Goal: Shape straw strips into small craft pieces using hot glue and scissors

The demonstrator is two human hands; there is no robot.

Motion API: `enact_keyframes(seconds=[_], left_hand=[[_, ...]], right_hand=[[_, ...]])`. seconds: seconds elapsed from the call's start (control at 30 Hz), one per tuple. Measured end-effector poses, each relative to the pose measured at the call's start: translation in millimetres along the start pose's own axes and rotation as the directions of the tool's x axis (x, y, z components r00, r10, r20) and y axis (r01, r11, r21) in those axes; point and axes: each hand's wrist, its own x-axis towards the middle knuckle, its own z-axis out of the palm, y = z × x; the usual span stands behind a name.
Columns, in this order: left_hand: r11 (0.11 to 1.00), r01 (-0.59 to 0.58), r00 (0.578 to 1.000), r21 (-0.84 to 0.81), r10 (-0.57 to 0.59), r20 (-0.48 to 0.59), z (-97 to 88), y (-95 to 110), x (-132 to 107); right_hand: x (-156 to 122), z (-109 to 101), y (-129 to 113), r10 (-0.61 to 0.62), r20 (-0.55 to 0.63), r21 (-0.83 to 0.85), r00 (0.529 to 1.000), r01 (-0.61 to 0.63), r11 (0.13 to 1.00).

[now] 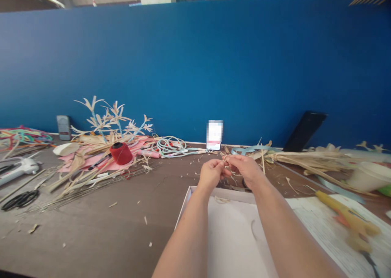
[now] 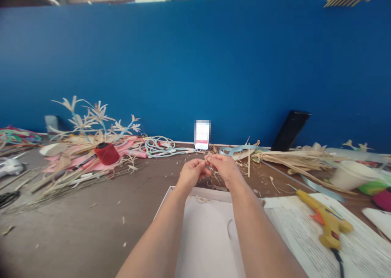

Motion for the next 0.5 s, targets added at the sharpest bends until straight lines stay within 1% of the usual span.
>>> enact_keyframes(seconds=[0.5], left_hand=[[1.0,0.01,1.0,-0.005,-0.01,-0.003,1.3,2.1,-0.8]], right_hand=[[0.5,0.8,1.5,0.008,-0.004,0.021,1.0,-0.008,1.0]])
